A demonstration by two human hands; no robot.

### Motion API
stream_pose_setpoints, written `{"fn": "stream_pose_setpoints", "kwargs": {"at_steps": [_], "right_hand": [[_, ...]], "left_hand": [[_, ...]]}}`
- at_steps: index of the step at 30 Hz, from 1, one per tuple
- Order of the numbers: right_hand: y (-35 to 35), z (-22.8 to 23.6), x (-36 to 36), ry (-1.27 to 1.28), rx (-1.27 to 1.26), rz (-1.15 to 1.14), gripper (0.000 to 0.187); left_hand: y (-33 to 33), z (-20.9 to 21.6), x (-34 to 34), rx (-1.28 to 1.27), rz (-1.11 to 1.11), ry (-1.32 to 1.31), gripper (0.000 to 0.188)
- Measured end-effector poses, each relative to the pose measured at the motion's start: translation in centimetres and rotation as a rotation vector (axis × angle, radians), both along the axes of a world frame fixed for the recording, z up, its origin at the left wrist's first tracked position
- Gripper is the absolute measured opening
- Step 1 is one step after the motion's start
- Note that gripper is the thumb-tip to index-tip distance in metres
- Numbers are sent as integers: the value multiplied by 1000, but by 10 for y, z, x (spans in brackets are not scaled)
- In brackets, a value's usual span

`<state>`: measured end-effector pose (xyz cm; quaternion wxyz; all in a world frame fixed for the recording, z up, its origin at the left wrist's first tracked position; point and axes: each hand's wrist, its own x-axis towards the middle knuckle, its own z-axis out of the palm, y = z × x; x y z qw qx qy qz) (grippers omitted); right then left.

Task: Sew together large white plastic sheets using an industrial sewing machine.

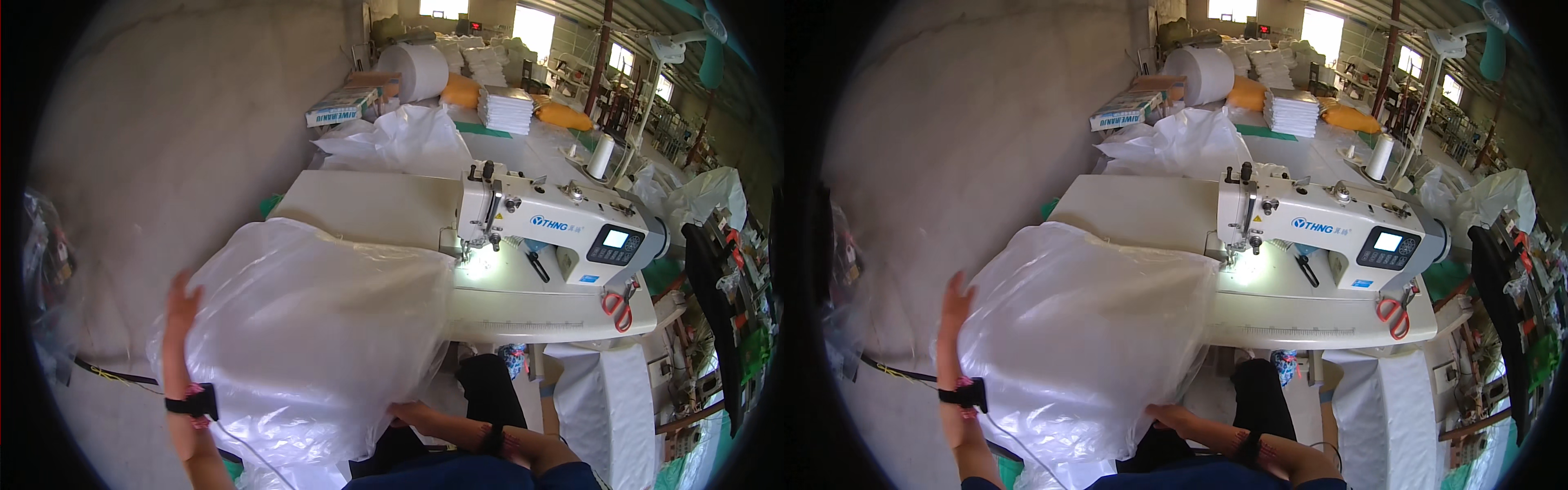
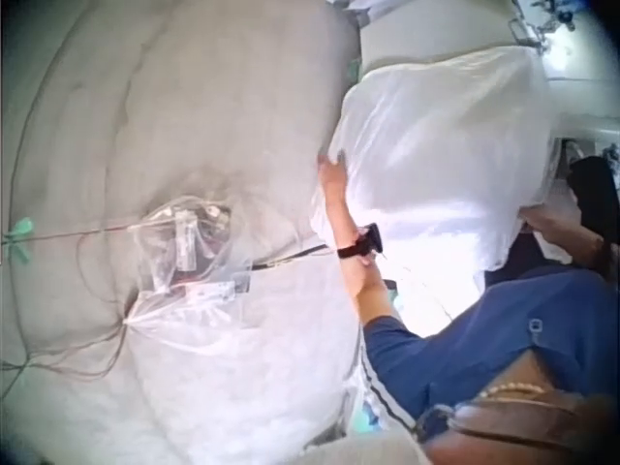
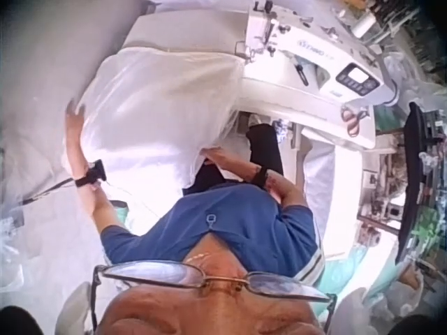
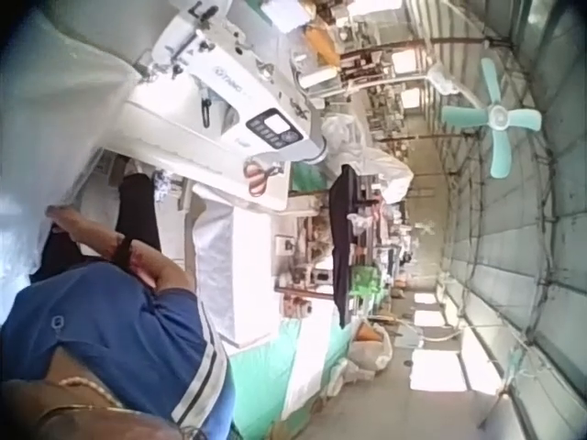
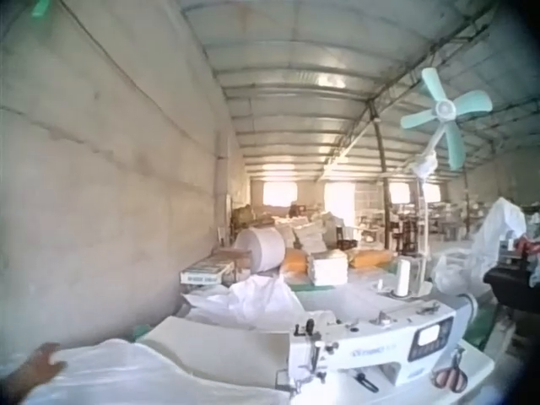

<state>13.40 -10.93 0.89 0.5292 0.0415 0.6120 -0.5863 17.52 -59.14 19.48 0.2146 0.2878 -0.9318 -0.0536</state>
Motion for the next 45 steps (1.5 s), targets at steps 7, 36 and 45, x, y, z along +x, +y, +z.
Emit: {"fn": "stream_pose_setpoints", "kwargs": {"at_steps": [7,36,45], "right_hand": [[18,7,7,221,-236,63,33],[677,-101,301,-22,1980,-1323,25],[723,-124,283,-258,1897,-1581,19]], "left_hand": [[278,-31,-152,282,-886,-96,55],[379,-138,-275,-183,-928,-263,48],[381,-129,-260,-487,-1144,-107,31]]}}
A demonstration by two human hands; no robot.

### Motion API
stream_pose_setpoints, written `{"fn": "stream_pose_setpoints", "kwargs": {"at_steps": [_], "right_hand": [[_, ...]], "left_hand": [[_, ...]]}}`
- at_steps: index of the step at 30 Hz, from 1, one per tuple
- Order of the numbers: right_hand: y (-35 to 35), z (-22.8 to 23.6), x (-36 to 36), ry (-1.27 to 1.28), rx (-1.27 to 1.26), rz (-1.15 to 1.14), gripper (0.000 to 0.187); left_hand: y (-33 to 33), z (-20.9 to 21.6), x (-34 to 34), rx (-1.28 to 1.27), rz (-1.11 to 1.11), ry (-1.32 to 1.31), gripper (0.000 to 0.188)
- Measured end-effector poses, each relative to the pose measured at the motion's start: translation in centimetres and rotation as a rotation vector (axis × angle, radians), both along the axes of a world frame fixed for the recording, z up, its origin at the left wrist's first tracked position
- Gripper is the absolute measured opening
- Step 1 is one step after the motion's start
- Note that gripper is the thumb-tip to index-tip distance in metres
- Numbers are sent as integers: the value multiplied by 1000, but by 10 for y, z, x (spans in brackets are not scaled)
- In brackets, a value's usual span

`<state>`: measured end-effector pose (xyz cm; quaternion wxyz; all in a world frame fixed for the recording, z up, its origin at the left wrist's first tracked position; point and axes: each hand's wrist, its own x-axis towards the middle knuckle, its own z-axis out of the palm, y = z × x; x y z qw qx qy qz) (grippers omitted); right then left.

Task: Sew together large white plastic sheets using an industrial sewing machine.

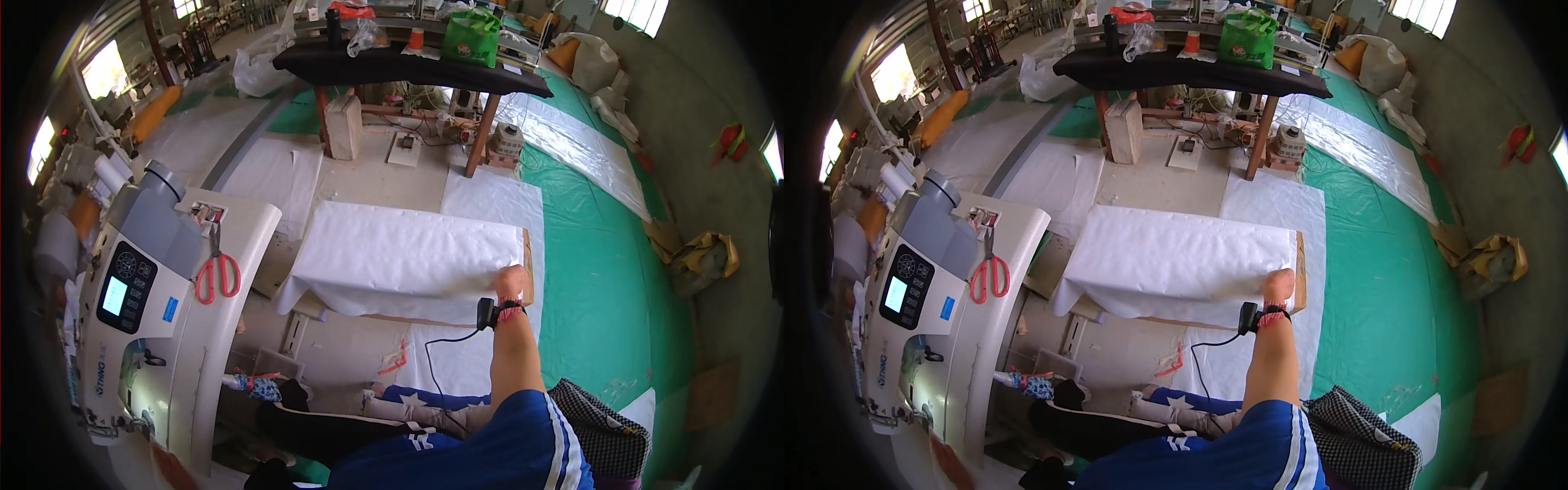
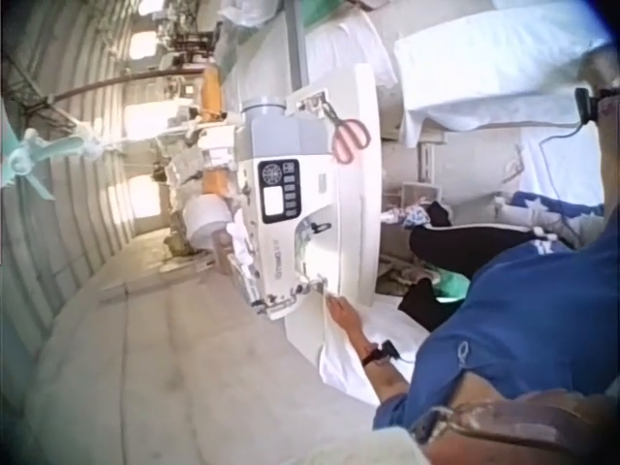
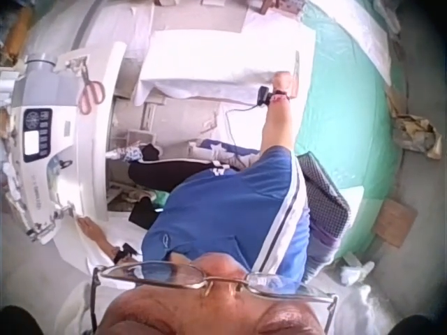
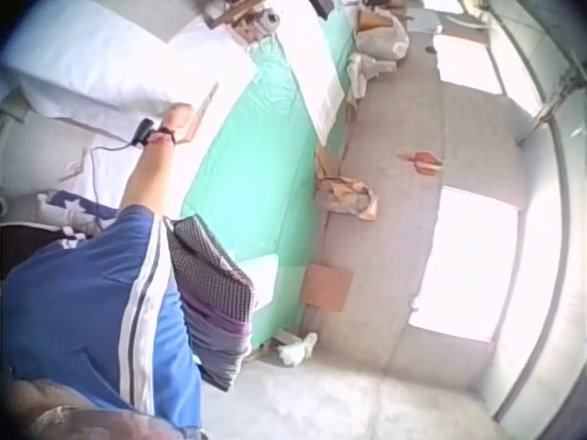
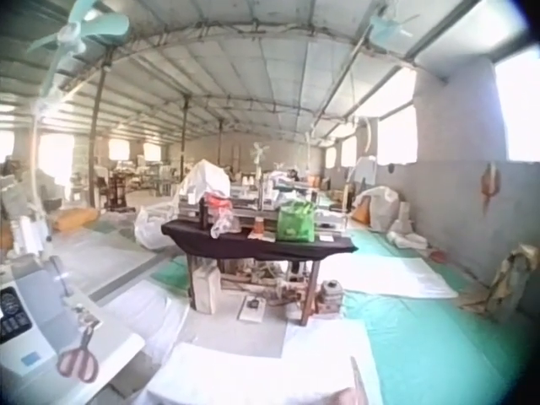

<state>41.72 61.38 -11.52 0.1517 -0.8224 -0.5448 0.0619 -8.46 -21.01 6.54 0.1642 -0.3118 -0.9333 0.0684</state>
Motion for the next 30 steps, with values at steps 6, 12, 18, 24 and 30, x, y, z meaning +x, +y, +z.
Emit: {"fn": "stream_pose_setpoints", "kwargs": {"at_steps": [6,12,18,24,30], "right_hand": [[-18,59,2,342,5,83,33],[-14,69,2,445,-181,412,41],[14,36,16,757,-82,326,44],[25,82,-86,1316,-226,325,35],[-84,172,-186,1219,-438,1439,28]], "left_hand": [[35,29,22,156,189,-241,41],[44,33,26,160,217,-269,50],[49,39,28,259,350,-371,53],[48,39,34,352,346,-314,53],[104,69,42,641,98,77,46]]}}
